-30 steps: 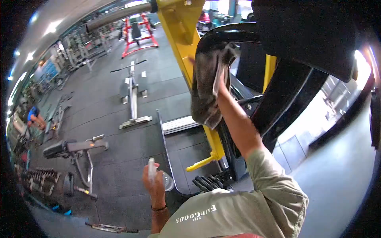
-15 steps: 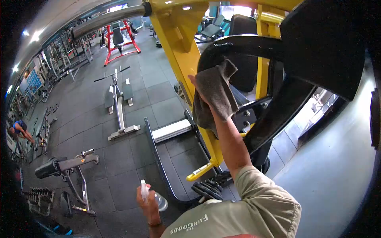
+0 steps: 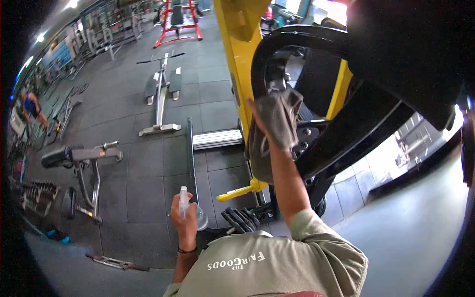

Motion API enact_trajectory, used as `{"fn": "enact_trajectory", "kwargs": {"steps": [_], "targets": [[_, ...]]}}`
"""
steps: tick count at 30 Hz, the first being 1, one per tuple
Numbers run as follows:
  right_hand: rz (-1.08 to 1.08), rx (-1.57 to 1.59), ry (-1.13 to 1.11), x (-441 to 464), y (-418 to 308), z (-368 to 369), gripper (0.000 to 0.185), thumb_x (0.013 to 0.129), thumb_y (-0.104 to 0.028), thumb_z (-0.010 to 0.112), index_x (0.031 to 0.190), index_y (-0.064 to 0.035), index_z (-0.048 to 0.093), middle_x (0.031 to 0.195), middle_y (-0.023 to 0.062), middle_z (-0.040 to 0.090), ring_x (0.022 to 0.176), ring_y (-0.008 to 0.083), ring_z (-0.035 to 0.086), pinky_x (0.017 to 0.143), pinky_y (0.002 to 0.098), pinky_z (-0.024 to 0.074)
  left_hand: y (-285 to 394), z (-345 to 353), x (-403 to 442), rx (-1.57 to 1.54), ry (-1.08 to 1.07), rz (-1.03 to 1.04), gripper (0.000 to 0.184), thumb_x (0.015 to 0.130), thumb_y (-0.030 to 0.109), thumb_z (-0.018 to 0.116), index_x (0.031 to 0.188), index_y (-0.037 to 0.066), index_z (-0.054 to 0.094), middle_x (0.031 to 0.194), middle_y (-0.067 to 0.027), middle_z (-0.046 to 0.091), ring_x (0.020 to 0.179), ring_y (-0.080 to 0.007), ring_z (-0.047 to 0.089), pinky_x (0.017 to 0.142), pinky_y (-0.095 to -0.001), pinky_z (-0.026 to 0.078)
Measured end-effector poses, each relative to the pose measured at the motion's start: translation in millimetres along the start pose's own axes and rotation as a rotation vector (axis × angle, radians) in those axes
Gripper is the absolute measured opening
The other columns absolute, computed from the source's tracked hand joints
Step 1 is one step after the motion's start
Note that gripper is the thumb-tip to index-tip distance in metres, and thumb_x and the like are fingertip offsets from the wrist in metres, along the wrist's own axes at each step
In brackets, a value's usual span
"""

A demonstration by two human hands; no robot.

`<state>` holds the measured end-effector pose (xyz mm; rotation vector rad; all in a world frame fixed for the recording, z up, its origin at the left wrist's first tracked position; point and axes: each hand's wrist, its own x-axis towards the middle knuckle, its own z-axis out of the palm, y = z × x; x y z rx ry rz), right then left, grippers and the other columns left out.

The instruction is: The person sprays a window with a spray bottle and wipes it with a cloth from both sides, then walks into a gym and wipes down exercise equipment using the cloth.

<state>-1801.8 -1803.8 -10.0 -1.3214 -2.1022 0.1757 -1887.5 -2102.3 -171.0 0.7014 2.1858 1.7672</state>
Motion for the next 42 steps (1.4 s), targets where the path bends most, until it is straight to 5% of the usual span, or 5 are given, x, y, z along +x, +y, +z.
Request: {"fn": "enact_trajectory", "kwargs": {"steps": [13, 31, 37, 39, 42], "targets": [[-0.2, 0.546, 0.819, -21.6, 5.0, 129.1, 0.073, 0.089, -0.032, 0.078, 0.144, 0.0018, 0.045, 0.137, 0.0222, 0.057, 0.128, 0.0381, 0.054, 0.111, 0.0482, 0.0423, -36.3, 11.7, -41.2, 0.003, 0.195, -0.076, 0.026, 0.077, 0.0, 0.06, 0.103, 0.003, 0.062, 0.085, -0.0017, 0.058, 0.075, -0.009, 0.056, 0.067, -0.027, 0.045], [-0.689, 0.034, 0.665, 260.7, -105.5, 108.8, 0.1, 0.073, -0.024, 0.08, 0.155, -0.0002, 0.028, 0.155, 0.0275, 0.037, 0.144, 0.0448, 0.035, 0.122, 0.0481, 0.0279, -62.5, -69.3, 174.4, -0.046, -0.465, -0.026, 0.023, 0.078, 0.001, 0.064, 0.1, 0.006, 0.065, 0.088, -0.0012, 0.06, 0.075, -0.0103, 0.056, 0.068, -0.0261, 0.047], [-0.537, 0.095, 0.538, 136.6, -37.8, 123.7, 0.073, 0.092, -0.018, 0.067, 0.154, -0.0014, 0.034, 0.156, 0.0263, 0.038, 0.144, 0.0381, 0.039, 0.121, 0.0437, 0.03, -57.3, -78.3, 204.2, -0.014, -0.515, 0.02, 0.024, 0.078, 0.001, 0.064, 0.101, 0.006, 0.065, 0.089, 0.0001, 0.059, 0.079, -0.0104, 0.056, 0.072, -0.027, 0.047], [0.13, 1.341, 0.154, 67.7, -26.9, 134.1, 0.044, 0.111, -0.027, 0.041, 0.148, -0.0023, 0.044, 0.144, 0.0153, 0.049, 0.13, 0.0224, 0.046, 0.115, 0.0371, 0.0338, -48.9, -75.8, 205.2, -0.028, -0.525, 0.003, 0.026, 0.076, -0.001, 0.065, 0.101, 0.007, 0.066, 0.09, -0.0004, 0.061, 0.08, -0.011, 0.057, 0.071, -0.0268, 0.047], [0.123, 0.287, 0.346, -18.6, 62.4, 202.3, 0.044, 0.108, -0.027, 0.043, 0.145, -0.0025, 0.047, 0.14, 0.0153, 0.052, 0.129, 0.0238, 0.047, 0.115, 0.0377, 0.0325, -84.6, -69.8, 208.7, -0.05, -0.531, 0.002, 0.026, 0.076, -0.002, 0.065, 0.101, 0.007, 0.066, 0.091, -0.0011, 0.062, 0.08, -0.0114, 0.058, 0.072, -0.0274, 0.047]]}}
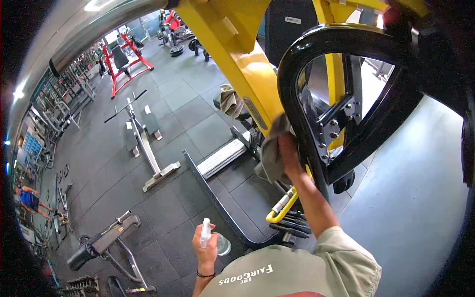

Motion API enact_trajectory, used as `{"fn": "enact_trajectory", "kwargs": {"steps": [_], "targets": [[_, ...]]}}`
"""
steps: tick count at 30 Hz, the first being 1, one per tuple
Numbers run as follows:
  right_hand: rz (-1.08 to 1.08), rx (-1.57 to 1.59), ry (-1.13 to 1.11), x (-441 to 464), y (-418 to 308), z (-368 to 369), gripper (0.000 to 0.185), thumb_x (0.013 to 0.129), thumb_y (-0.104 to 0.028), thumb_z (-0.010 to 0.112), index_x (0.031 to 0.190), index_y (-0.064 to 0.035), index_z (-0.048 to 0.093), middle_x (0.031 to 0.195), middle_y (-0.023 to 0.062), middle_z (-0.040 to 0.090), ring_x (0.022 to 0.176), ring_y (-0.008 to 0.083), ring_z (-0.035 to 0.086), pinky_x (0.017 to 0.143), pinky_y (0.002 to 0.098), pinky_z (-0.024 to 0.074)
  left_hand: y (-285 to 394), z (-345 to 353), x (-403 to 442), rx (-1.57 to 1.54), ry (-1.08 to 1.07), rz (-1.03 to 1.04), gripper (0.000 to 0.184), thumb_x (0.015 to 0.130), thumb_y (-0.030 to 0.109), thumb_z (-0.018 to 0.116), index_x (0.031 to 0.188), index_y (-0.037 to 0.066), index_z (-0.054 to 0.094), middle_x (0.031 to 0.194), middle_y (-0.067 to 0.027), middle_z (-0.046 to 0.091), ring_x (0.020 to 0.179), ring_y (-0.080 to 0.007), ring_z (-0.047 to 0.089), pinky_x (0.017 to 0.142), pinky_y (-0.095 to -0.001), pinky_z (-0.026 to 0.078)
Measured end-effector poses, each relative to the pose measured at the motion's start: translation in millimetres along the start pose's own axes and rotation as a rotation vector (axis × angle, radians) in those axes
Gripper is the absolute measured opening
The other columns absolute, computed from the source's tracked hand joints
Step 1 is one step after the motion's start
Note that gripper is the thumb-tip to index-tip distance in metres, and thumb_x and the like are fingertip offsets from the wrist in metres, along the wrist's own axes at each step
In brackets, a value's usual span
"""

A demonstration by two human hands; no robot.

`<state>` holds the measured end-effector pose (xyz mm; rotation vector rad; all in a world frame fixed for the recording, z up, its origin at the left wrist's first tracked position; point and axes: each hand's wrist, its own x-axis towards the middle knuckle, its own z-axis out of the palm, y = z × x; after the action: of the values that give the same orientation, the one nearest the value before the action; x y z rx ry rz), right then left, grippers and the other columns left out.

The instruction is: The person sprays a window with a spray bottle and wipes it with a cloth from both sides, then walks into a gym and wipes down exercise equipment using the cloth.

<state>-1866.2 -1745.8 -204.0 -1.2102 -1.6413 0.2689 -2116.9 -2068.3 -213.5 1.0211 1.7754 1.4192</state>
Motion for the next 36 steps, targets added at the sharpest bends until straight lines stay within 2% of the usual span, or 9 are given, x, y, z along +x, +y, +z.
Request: {"fn": "enact_trajectory", "kwargs": {"steps": [4, 7, 10, 12, 17, 20, 25, 31, 36], "targets": [[-0.187, -0.358, -0.18, 8.7, 8.7, 10.4, 0.046, 0.102, -0.017, 0.043, 0.144, -0.0002, 0.045, 0.14, 0.0208, 0.052, 0.131, 0.031, 0.048, 0.115, 0.0431, 0.0336, 19.3, 17.8, 1.6, 0.023, -0.006, -0.006, 0.022, 0.078, 0.003, 0.065, 0.101, 0.006, 0.066, 0.087, 0.0004, 0.061, 0.076, -0.0086, 0.056, 0.068, -0.0259, 0.046], [-0.442, -0.799, -0.256, 79.9, -46.7, 24.3, 0.048, 0.098, -0.01, 0.043, 0.144, 0.0016, 0.043, 0.14, 0.0249, 0.052, 0.133, 0.0365, 0.048, 0.116, 0.0471, 0.0345, 19.8, 30.3, 2.2, 0.086, 0.072, 0.097, 0.021, 0.078, 0.005, 0.065, 0.1, 0.006, 0.066, 0.084, 0.0001, 0.059, 0.072, -0.009, 0.055, 0.065, -0.026, 0.045], [-0.648, -0.343, -0.006, 157.8, -150.5, 14.6, 0.061, 0.088, -0.005, 0.054, 0.146, 0.005, 0.038, 0.142, 0.0287, 0.047, 0.129, 0.0418, 0.05, 0.109, 0.0488, 0.0417, 29.2, 50.1, -9.8, -0.18, 0.143, -0.112, 0.026, 0.075, 0.003, 0.066, 0.101, 0.007, 0.066, 0.089, -0.0002, 0.061, 0.079, -0.0111, 0.056, 0.07, -0.0269, 0.046], [-0.767, -0.198, 0.114, 208.9, -193.1, 30.1, 0.058, 0.084, -0.004, 0.06, 0.139, 0.0053, 0.043, 0.132, 0.0294, 0.051, 0.122, 0.0443, 0.054, 0.105, 0.0497, 0.0449, 36.2, 59.7, -13.4, -0.034, 0.162, -0.146, 0.022, 0.077, 0.004, 0.065, 0.099, 0.005, 0.065, 0.082, -0.0013, 0.06, 0.072, -0.0099, 0.055, 0.064, -0.0275, 0.045], [-0.871, -0.176, 0.304, 277.4, -258.1, 49.6, 0.063, 0.074, -0.005, 0.073, 0.131, 0.0037, 0.047, 0.125, 0.0286, 0.055, 0.116, 0.0454, 0.058, 0.097, 0.0495, 0.0498, 26.3, 83.6, -29.6, -0.115, 0.192, -0.16, 0.024, 0.078, 0.003, 0.064, 0.102, 0.003, 0.065, 0.09, -0.0056, 0.063, 0.08, -0.0139, 0.059, 0.07, -0.0286, 0.047], [-0.825, -0.069, 0.248, 279.5, -250.1, 52.6, 0.063, 0.075, -0.012, 0.074, 0.131, 0.0019, 0.049, 0.126, 0.0271, 0.056, 0.117, 0.0441, 0.058, 0.099, 0.0492, 0.0489, 30.7, 83.8, -33.2, -0.051, 0.188, -0.206, 0.027, 0.079, 0.001, 0.063, 0.106, 0.0, 0.064, 0.099, -0.0096, 0.065, 0.093, -0.0192, 0.061, 0.08, -0.0317, 0.048], [-0.648, 0.02, 0.109, 207.5, -186.3, 37.9, 0.062, 0.079, -0.023, 0.075, 0.132, -0.0011, 0.052, 0.127, 0.0246, 0.059, 0.12, 0.0418, 0.058, 0.103, 0.0487, 0.0475, 25.0, 65.3, -34.8, -0.085, 0.146, -0.155, 0.027, 0.082, -0.002, 0.06, 0.108, 0.002, 0.063, 0.1, -0.0046, 0.063, 0.087, -0.0124, 0.058, 0.077, -0.0271, 0.048], [-0.154, -0.004, 0.014, 67.7, -63.5, -3.7, 0.063, 0.082, -0.036, 0.078, 0.132, -0.0046, 0.055, 0.129, 0.0216, 0.062, 0.124, 0.0391, 0.059, 0.107, 0.0482, 0.0457, 6.2, 40.4, -25.8, -0.129, 0.051, -0.092, 0.028, 0.081, -0.002, 0.061, 0.109, 0.003, 0.063, 0.102, -0.0039, 0.062, 0.085, -0.0105, 0.056, 0.075, -0.0271, 0.048], [-0.167, -0.245, 0.116, -3.6, -35.7, -16.3, 0.068, 0.08, -0.041, 0.084, 0.131, -0.0049, 0.059, 0.129, 0.0163, 0.065, 0.119, 0.0351, 0.062, 0.101, 0.0459, 0.0491, -32.0, 13.8, -10.1, -0.015, -0.058, -0.098, 0.027, 0.082, -0.001, 0.062, 0.109, 0.003, 0.063, 0.101, -0.0026, 0.062, 0.082, -0.0096, 0.055, 0.075, -0.0265, 0.047]]}}
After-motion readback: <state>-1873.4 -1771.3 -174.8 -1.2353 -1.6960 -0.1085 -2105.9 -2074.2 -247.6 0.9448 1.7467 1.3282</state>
